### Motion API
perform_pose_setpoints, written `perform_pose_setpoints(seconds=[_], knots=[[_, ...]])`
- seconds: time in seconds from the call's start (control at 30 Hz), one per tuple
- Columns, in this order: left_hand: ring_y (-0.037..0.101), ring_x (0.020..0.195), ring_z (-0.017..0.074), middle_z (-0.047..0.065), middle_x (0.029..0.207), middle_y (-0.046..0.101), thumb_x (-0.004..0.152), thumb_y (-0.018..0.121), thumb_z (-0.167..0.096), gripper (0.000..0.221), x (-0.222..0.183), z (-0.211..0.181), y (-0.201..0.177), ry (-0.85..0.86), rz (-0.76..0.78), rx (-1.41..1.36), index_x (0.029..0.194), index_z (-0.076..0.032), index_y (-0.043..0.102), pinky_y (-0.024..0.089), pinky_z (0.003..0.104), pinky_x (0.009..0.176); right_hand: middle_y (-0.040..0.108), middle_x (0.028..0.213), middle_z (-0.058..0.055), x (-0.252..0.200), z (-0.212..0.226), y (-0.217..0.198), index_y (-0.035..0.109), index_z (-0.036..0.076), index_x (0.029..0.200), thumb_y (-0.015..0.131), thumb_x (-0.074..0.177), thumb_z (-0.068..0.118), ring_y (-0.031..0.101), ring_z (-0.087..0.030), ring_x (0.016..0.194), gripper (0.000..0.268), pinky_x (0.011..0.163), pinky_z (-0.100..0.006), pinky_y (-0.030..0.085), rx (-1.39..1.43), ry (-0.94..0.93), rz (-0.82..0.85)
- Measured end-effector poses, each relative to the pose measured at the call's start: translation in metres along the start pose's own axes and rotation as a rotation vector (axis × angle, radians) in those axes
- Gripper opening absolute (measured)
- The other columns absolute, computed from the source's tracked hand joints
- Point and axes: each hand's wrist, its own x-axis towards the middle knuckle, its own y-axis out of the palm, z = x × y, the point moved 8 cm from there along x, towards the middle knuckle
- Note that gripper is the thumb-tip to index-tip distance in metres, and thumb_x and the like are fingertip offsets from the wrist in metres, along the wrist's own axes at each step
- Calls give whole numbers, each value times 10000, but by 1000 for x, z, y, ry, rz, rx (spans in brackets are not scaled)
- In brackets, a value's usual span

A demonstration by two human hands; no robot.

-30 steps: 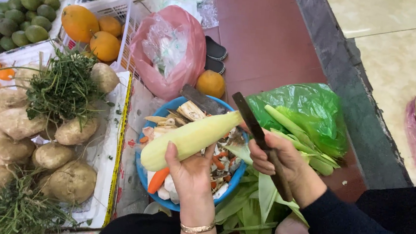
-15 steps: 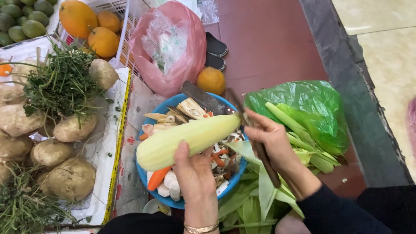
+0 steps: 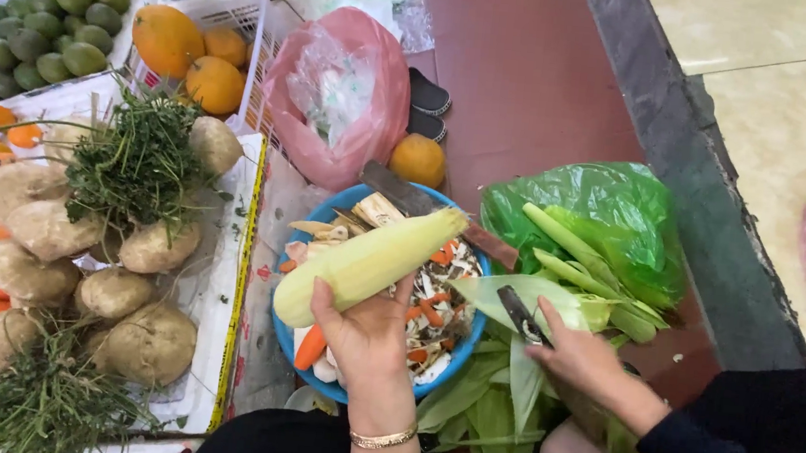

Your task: Peeling the husks and removing the silk from ears of corn, then trimming the ends with a knife.

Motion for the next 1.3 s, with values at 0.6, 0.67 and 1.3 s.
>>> perform_pose_setpoints(seconds=[0.6,0.67,1.3], knots=[[579,1297,475,233,1377,626,715,690,-231,826,26,41,-2,-234,751,102,1518,-190,502,243,807,1146,480,1540,-160,-65,84,-151,214,172,1653,884,628,210,474,-337,1433,1225,1131,-441,394,1070,-677,57],[578,1295,470,233,1377,624,713,688,-222,825,17,53,6,-273,751,114,1515,-178,501,251,792,1144,432,1551,-247,-90,119,-165,140,145,1655,917,611,312,406,-437,1437,1313,1156,-505,327,935,-794,76],[568,1254,365,241,1381,588,674,639,-49,807,27,126,-23,-378,606,425,1456,53,473,413,512,1113,466,1523,-217,-85,102,-166,174,30,1609,760,604,585,522,-347,1322,1289,1086,-436,444,667,-895,-194]])
